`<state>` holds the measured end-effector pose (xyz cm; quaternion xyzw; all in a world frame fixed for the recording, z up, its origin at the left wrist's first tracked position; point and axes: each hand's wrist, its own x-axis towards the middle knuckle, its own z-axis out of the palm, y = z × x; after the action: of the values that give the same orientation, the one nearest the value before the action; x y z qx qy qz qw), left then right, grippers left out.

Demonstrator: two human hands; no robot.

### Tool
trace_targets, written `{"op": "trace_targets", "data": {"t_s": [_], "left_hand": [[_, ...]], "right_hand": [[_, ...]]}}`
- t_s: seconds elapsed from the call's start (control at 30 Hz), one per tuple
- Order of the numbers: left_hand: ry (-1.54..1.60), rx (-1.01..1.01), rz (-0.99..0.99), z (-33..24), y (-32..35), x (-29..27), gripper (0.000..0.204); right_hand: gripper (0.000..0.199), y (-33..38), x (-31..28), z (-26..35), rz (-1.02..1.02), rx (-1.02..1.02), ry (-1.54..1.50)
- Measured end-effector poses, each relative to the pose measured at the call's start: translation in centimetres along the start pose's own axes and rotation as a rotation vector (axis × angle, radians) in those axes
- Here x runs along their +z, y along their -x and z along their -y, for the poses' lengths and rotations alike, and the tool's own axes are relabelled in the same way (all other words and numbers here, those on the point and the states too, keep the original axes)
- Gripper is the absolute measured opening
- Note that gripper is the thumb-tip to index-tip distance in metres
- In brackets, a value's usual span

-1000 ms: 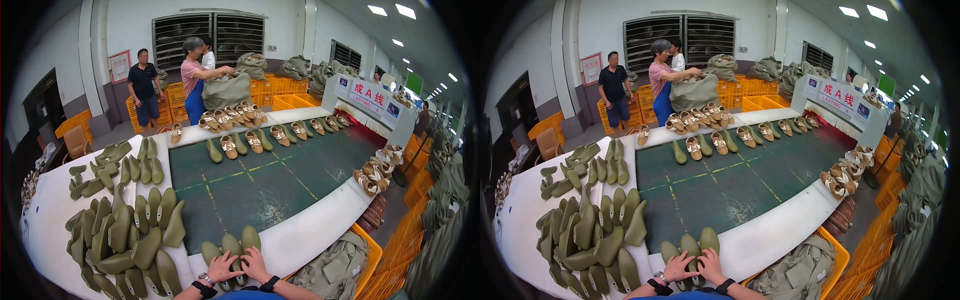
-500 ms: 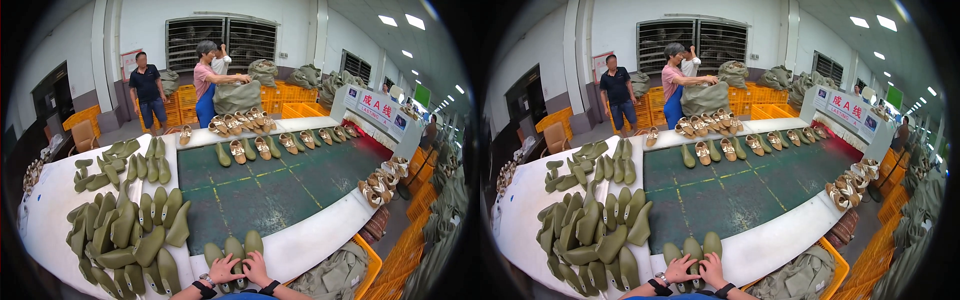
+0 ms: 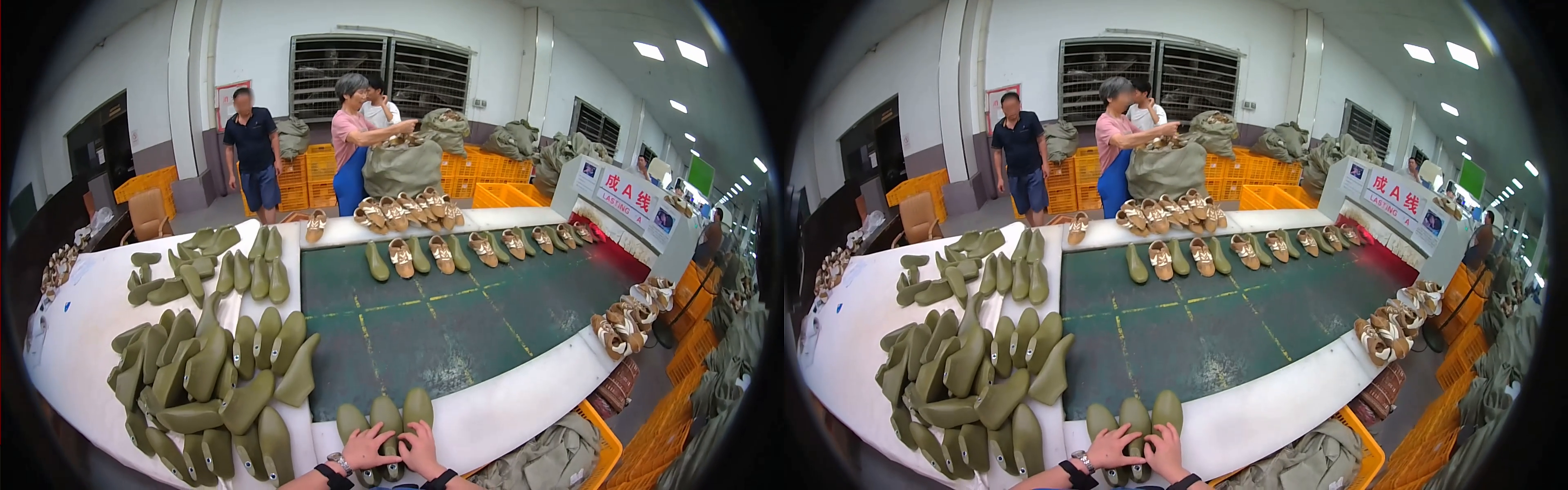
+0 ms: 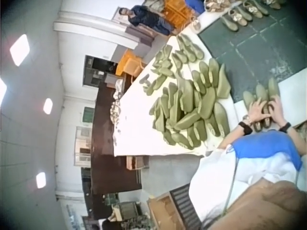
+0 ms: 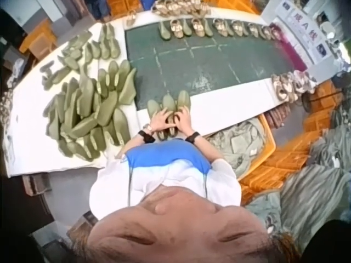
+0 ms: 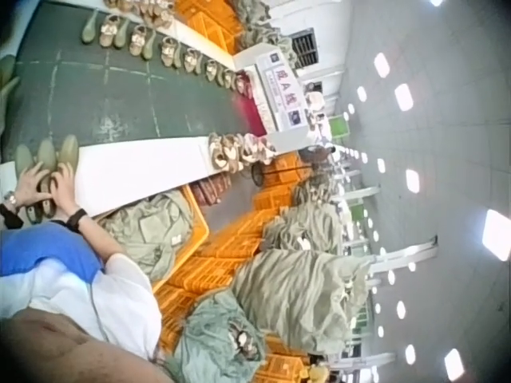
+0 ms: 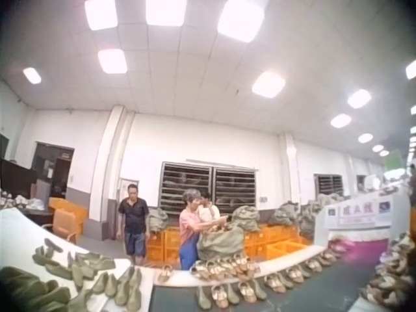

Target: Assembling shoe components by inserting green lasts into uppers and organizing them on a conveyor belt.

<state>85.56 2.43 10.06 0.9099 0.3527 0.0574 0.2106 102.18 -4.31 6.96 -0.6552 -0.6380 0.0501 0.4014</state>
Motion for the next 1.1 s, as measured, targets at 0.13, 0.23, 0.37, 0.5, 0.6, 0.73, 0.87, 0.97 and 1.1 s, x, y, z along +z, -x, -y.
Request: {"op": "trace_targets", "data": {"t_s": [0.13, 0.23, 0.37, 0.5, 0.6, 0.73, 0.87, 0.97, 1.1], "left_hand": [[0.02, 0.0, 0.015, -0.2, -0.2, -0.1, 0.081], [0.008, 0.021, -0.015, -0.2, -0.4, -0.2, 0.08], [-0.038, 0.057, -0.036, 0.7, 0.1, 1.1, 0.078], [0.129, -0.027, -0.005, -1.8, 0.6, -1.7, 0.082], [0.128, -0.037, 0.008, -2.1, 0.7, -2.2, 0.08], [0.131, -0.027, 0.015, -2.0, 0.3, -2.0, 0.08], [0.129, -0.024, 0.027, -2.3, 0.6, -2.0, 0.08], [0.107, -0.02, 0.024, -2.3, 0.9, -1.5, 0.079], [0.156, -0.008, -0.015, -2.1, 1.0, -1.1, 0.076]], "right_hand": [[0.013, 0.1, -0.3, -0.1, -0.01, -0.013, 0.007], [0.012, -0.5, -0.4, 0.0, -0.038, -0.03, -0.003], [0.016, 0.1, -0.5, 1.2, -0.079, -0.074, 0.039], [0.015, 0.2, -0.8, 1.2, -0.017, 0.0, -0.054], [0.015, 0.1, -0.9, 1.3, -0.024, -0.007, -0.053], [0.016, -0.2, -0.9, 0.9, -0.025, -0.016, -0.037], [0.015, 0.3, -1.4, 1.1, 0.016, -0.01, -0.035], [0.015, 0.6, -1.6, 1.2, 0.037, -0.013, -0.042], [0.015, 0.7, -1.5, 1.2, 0.051, 0.003, -0.052]]}}
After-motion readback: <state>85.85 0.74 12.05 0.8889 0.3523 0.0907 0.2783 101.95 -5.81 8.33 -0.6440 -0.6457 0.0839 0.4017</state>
